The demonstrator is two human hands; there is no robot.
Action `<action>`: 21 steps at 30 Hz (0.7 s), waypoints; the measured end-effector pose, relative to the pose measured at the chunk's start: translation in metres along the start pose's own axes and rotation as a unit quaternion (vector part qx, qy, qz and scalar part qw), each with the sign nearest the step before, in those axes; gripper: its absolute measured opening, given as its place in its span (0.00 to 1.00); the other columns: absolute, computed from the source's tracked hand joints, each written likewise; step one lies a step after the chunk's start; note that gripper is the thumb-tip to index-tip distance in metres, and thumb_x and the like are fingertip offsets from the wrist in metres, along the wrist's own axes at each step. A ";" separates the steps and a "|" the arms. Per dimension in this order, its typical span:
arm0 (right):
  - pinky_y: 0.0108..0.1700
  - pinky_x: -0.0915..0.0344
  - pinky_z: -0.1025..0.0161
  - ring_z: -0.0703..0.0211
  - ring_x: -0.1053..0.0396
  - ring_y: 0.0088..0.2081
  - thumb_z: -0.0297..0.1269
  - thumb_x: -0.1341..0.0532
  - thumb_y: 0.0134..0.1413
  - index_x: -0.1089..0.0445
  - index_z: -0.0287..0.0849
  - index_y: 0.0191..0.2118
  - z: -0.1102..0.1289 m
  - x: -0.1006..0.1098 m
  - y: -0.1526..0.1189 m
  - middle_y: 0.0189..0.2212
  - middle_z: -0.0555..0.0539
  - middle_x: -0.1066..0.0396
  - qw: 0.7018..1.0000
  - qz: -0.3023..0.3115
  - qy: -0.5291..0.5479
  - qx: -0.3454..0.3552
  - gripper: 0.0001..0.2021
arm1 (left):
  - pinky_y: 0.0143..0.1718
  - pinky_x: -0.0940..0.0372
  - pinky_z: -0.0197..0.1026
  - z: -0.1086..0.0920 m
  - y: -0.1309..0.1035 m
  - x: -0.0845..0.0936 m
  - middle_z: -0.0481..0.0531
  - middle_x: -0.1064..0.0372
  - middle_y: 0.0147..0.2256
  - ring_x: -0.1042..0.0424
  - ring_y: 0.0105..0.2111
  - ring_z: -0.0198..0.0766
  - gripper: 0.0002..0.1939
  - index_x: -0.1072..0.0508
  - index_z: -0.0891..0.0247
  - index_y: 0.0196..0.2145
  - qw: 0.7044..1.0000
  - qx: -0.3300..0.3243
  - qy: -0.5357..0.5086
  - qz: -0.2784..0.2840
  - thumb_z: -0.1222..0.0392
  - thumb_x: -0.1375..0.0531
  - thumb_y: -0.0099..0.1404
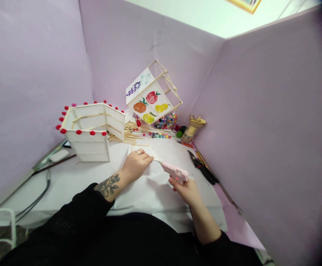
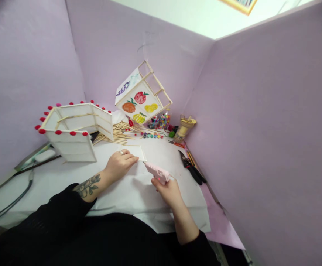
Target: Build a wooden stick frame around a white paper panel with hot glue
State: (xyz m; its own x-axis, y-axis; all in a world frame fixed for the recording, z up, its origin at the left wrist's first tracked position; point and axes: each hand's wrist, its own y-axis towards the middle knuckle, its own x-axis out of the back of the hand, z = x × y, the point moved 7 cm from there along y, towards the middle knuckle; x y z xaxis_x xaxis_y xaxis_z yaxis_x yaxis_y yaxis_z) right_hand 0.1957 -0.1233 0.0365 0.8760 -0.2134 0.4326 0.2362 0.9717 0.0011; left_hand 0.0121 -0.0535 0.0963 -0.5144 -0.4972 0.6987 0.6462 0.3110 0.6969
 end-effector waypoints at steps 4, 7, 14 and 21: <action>0.26 0.36 0.63 0.59 0.34 0.23 0.47 0.36 0.46 0.27 0.36 0.37 -0.006 -0.002 0.003 0.20 0.49 0.32 1.000 0.003 0.007 0.001 0.18 | 0.32 0.42 0.41 0.000 0.001 0.001 0.50 0.27 0.29 0.33 0.33 0.39 0.09 0.24 0.61 0.38 1.000 0.003 0.003 0.000 0.62 0.45 0.68; 0.25 0.36 0.64 0.60 0.35 0.22 0.48 0.36 0.46 0.27 0.36 0.36 -0.010 -0.003 0.006 0.21 0.49 0.32 1.000 0.002 0.021 0.002 0.18 | 0.32 0.41 0.41 0.000 0.001 0.000 0.50 0.27 0.29 0.33 0.34 0.39 0.09 0.24 0.61 0.38 1.000 0.004 0.002 0.003 0.61 0.45 0.68; 0.24 0.37 0.64 0.60 0.35 0.21 0.48 0.36 0.45 0.27 0.36 0.33 -0.019 0.000 0.008 0.18 0.50 0.33 1.000 -0.003 -0.002 -0.020 0.17 | 0.31 0.42 0.41 0.001 0.000 -0.002 0.51 0.27 0.29 0.34 0.34 0.39 0.10 0.24 0.62 0.38 1.000 0.004 0.004 0.010 0.62 0.45 0.69; 0.25 0.38 0.64 0.59 0.34 0.22 0.48 0.36 0.43 0.28 0.37 0.30 -0.008 0.006 0.002 0.18 0.49 0.32 1.000 -0.024 -0.017 -0.008 0.17 | 0.32 0.42 0.41 0.001 -0.001 -0.003 0.51 0.27 0.29 0.34 0.34 0.40 0.09 0.24 0.61 0.38 1.000 0.006 0.004 0.010 0.62 0.45 0.68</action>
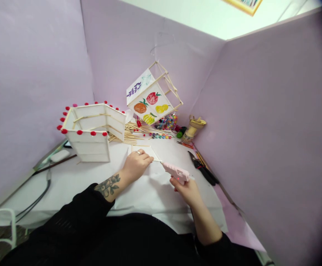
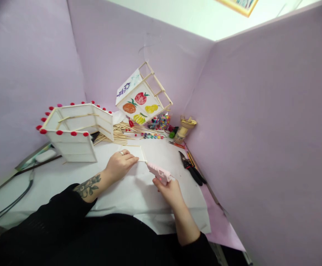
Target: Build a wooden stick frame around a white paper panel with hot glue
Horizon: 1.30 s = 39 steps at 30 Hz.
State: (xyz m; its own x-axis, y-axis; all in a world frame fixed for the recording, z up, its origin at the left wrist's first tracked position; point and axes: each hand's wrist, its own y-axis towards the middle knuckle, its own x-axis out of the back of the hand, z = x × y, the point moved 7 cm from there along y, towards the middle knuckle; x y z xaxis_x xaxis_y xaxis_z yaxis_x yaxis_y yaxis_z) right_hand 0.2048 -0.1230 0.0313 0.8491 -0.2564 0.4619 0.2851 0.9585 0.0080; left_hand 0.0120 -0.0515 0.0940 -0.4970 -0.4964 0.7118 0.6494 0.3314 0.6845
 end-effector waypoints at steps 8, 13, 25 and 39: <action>0.24 0.39 0.64 0.59 0.35 0.21 0.48 0.37 0.43 0.29 0.38 0.27 -0.002 -0.001 0.004 0.17 0.49 0.34 1.000 0.002 -0.005 -0.009 0.15 | 0.32 0.42 0.42 0.000 -0.001 -0.002 0.51 0.27 0.29 0.34 0.34 0.40 0.09 0.24 0.62 0.38 1.000 -0.004 -0.005 0.010 0.62 0.45 0.68; 0.25 0.38 0.64 0.58 0.34 0.22 0.48 0.37 0.43 0.30 0.40 0.27 -0.005 0.006 0.006 0.17 0.50 0.34 1.000 -0.008 -0.010 -0.016 0.15 | 0.31 0.43 0.41 0.000 -0.001 -0.002 0.52 0.27 0.29 0.34 0.34 0.40 0.09 0.24 0.62 0.38 1.000 -0.003 -0.006 0.006 0.62 0.45 0.69; 0.24 0.39 0.66 0.61 0.37 0.22 0.45 0.37 0.45 0.27 0.38 0.32 0.011 0.005 0.000 0.18 0.51 0.34 0.999 0.035 -0.012 -0.001 0.14 | 0.31 0.42 0.41 0.000 0.000 -0.003 0.52 0.28 0.28 0.34 0.34 0.40 0.10 0.24 0.61 0.38 1.000 -0.001 -0.006 0.010 0.62 0.46 0.69; 0.24 0.38 0.65 0.61 0.36 0.22 0.46 0.37 0.46 0.27 0.37 0.33 -0.002 0.001 0.008 0.18 0.51 0.34 0.999 0.030 0.013 -0.003 0.15 | 0.31 0.41 0.41 -0.001 -0.001 -0.006 0.53 0.28 0.29 0.34 0.34 0.41 0.11 0.25 0.62 0.39 1.000 -0.003 -0.012 0.029 0.62 0.47 0.69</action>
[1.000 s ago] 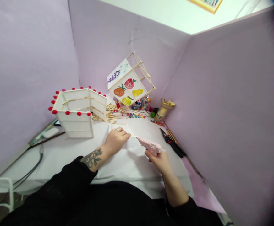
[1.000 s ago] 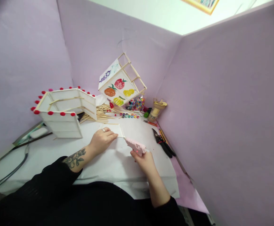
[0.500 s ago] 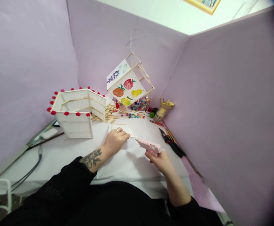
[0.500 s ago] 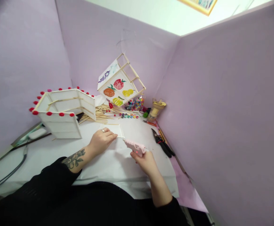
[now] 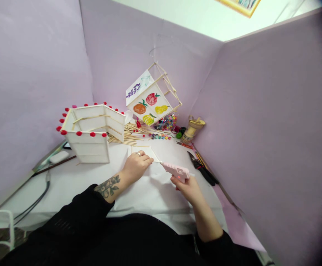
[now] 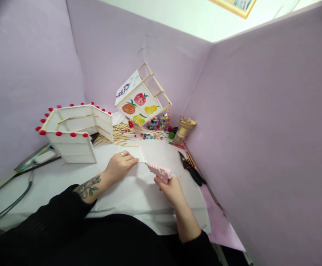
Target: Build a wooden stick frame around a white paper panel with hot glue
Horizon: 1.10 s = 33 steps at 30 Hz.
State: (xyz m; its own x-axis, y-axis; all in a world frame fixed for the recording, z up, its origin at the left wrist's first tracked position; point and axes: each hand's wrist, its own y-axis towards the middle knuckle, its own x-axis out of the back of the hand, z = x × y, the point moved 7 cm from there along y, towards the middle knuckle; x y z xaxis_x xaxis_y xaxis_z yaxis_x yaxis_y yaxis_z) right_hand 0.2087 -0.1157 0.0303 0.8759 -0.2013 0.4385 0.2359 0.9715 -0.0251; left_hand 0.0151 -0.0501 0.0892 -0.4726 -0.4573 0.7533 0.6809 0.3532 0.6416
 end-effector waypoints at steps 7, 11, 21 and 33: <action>0.24 0.39 0.65 0.62 0.37 0.21 0.47 0.36 0.44 0.28 0.38 0.30 0.003 0.001 -0.002 0.18 0.52 0.35 1.000 -0.009 0.009 -0.001 0.15 | 0.31 0.42 0.41 0.000 0.000 0.000 0.52 0.28 0.29 0.34 0.34 0.40 0.11 0.24 0.62 0.39 1.000 -0.002 0.004 -0.005 0.62 0.47 0.69; 0.24 0.39 0.65 0.60 0.36 0.21 0.48 0.36 0.43 0.29 0.39 0.30 0.003 0.003 -0.002 0.17 0.51 0.35 1.000 -0.020 0.007 -0.004 0.15 | 0.31 0.42 0.41 -0.001 0.000 0.000 0.52 0.28 0.29 0.34 0.34 0.40 0.10 0.25 0.62 0.39 1.000 -0.002 0.000 -0.007 0.62 0.47 0.69; 0.24 0.38 0.64 0.60 0.36 0.21 0.48 0.36 0.43 0.29 0.40 0.30 0.007 0.009 -0.006 0.17 0.51 0.35 0.999 -0.030 0.010 -0.004 0.15 | 0.32 0.41 0.41 0.000 -0.001 -0.001 0.53 0.28 0.29 0.33 0.34 0.40 0.10 0.25 0.62 0.38 1.000 -0.001 -0.005 -0.004 0.61 0.47 0.69; 0.23 0.40 0.65 0.60 0.36 0.20 0.46 0.36 0.43 0.29 0.39 0.27 0.002 0.004 -0.003 0.16 0.51 0.35 1.000 -0.031 -0.001 0.000 0.14 | 0.32 0.40 0.41 0.000 0.000 0.000 0.53 0.29 0.30 0.34 0.35 0.39 0.11 0.25 0.62 0.39 1.000 0.005 -0.005 0.004 0.61 0.48 0.70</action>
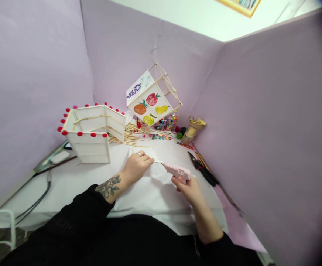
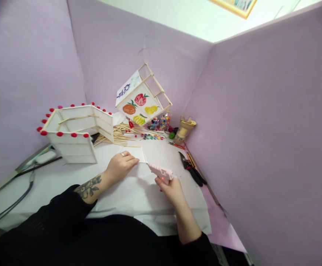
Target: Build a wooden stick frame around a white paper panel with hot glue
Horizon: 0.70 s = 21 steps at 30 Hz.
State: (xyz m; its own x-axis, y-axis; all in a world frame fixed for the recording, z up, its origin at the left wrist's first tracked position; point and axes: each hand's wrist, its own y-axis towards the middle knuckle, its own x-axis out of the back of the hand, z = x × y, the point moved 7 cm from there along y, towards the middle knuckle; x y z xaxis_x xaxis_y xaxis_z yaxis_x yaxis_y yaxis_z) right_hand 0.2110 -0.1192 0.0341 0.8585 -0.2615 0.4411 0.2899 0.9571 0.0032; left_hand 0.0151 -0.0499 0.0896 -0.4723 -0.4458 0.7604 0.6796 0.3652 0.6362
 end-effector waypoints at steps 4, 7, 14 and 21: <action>0.23 0.39 0.64 0.59 0.35 0.20 0.49 0.36 0.42 0.29 0.40 0.26 -0.007 0.006 0.002 0.15 0.51 0.35 0.999 -0.025 -0.007 -0.020 0.15 | 0.33 0.41 0.41 -0.003 -0.001 -0.002 0.53 0.28 0.30 0.34 0.35 0.39 0.11 0.25 0.61 0.38 1.000 -0.012 0.000 -0.002 0.61 0.47 0.69; 0.24 0.38 0.64 0.59 0.35 0.21 0.49 0.37 0.42 0.28 0.40 0.28 -0.006 0.008 0.001 0.16 0.50 0.35 0.999 -0.027 0.004 -0.020 0.16 | 0.32 0.41 0.41 -0.004 -0.001 -0.002 0.52 0.28 0.29 0.34 0.34 0.40 0.10 0.25 0.61 0.38 1.000 -0.015 0.003 -0.008 0.62 0.47 0.69; 0.23 0.39 0.65 0.61 0.37 0.20 0.46 0.36 0.43 0.27 0.39 0.31 0.007 0.001 -0.007 0.17 0.52 0.35 0.999 0.031 0.009 0.000 0.14 | 0.32 0.42 0.42 0.000 0.000 0.002 0.51 0.27 0.30 0.33 0.34 0.40 0.09 0.25 0.61 0.38 1.000 -0.004 0.011 -0.019 0.62 0.45 0.68; 0.24 0.38 0.64 0.60 0.36 0.21 0.47 0.36 0.43 0.30 0.39 0.28 -0.007 0.007 0.002 0.16 0.52 0.36 0.999 -0.028 0.021 -0.026 0.14 | 0.32 0.41 0.41 -0.001 0.001 0.003 0.51 0.27 0.30 0.33 0.34 0.40 0.10 0.24 0.61 0.38 1.000 -0.002 0.002 -0.012 0.61 0.46 0.69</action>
State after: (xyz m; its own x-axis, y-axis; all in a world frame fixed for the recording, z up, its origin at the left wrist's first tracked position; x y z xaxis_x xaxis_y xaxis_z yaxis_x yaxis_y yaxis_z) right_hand 0.2202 -0.1195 0.0311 0.8572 -0.3205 0.4030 0.3585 0.9333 -0.0204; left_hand 0.0147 -0.0514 0.0919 -0.4871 -0.4578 0.7438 0.6693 0.3514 0.6546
